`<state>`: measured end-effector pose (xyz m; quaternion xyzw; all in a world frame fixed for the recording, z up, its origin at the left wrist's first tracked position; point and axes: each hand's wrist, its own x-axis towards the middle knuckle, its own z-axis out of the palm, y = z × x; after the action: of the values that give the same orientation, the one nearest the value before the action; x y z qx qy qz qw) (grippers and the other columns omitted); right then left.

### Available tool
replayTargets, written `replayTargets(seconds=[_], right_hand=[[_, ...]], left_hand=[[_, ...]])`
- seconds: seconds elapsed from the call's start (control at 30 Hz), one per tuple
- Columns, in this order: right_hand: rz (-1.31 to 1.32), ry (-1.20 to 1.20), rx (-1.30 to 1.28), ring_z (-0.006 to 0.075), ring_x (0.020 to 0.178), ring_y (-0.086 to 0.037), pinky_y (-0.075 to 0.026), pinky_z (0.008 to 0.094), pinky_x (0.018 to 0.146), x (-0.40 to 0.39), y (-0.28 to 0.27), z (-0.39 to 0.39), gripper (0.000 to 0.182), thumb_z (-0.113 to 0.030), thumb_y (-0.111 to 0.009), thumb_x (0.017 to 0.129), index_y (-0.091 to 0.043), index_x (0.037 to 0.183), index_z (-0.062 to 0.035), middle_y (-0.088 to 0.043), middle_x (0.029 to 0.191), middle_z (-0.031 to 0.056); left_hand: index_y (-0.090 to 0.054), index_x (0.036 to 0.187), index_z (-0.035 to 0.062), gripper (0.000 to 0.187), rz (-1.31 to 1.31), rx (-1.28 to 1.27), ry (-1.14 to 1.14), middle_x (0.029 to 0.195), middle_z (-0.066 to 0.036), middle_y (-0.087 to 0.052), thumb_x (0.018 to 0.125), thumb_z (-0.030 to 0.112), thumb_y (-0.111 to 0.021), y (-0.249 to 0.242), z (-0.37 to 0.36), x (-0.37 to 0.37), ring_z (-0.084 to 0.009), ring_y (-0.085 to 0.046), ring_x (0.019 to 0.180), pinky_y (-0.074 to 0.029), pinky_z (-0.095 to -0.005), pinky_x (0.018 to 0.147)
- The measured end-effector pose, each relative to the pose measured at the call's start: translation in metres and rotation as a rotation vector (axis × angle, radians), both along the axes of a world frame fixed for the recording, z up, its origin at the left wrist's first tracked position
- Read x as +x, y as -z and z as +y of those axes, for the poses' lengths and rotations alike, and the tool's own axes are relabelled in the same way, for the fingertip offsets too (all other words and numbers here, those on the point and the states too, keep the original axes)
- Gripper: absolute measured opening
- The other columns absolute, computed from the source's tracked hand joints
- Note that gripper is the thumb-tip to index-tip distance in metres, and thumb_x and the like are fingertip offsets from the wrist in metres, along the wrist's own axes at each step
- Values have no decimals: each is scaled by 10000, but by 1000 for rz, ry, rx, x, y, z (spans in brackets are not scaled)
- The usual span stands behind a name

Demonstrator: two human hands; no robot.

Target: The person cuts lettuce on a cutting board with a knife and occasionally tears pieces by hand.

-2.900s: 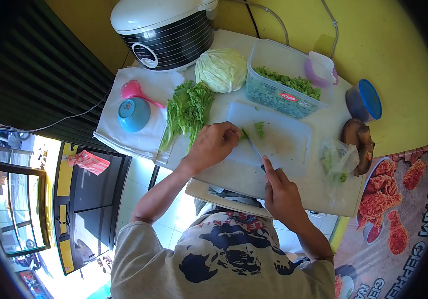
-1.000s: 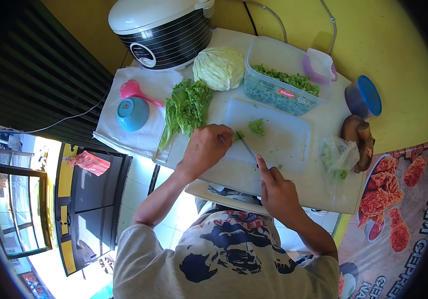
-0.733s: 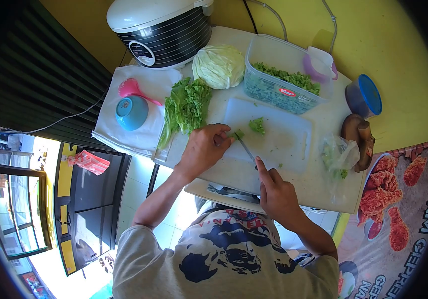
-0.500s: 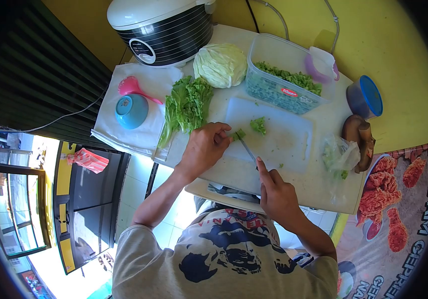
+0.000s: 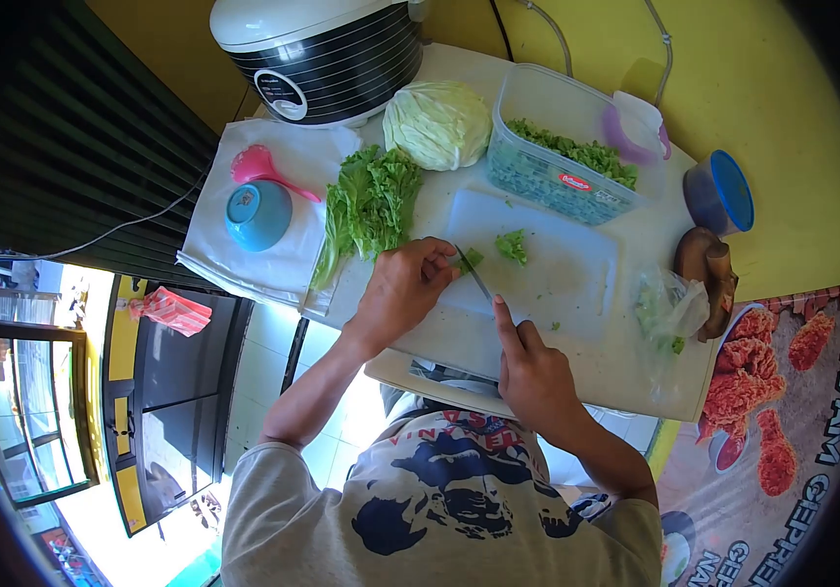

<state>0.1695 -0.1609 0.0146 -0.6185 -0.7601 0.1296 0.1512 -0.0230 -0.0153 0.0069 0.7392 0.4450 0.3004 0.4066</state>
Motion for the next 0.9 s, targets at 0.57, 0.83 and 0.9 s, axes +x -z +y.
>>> replayTargets(seconds=[0.57,0.83,0.9], right_hand=[[-25,264,67,334,641,-668,-566,448,577,42,-16,2,703,0,-612,933,-388,1596,-64,-622,966,156],[-5,167,-14,327,607,-661,-566,443,567,26,-14,-8,684,-15,-617,933,-420,1585,-80,-624,974,141],[6,161,-19,327,602,-659,-565,443,568,26,-16,-8,675,-19,-615,941,-424,1585,-83,-624,970,137]], left_hand=[[-684,1219,-51,366,74,132,50,884,-112,-709,880,35,-791,-4,-3,9,-177,-688,722,-575,-321,699],[-666,1284,-49,477,87,223,108,994,-146,-707,844,40,-827,3,1,24,-216,-715,787,-598,-338,729],[-658,1280,-46,488,62,204,111,1006,-168,-695,828,36,-822,0,0,26,-271,-720,811,-597,-373,744]])
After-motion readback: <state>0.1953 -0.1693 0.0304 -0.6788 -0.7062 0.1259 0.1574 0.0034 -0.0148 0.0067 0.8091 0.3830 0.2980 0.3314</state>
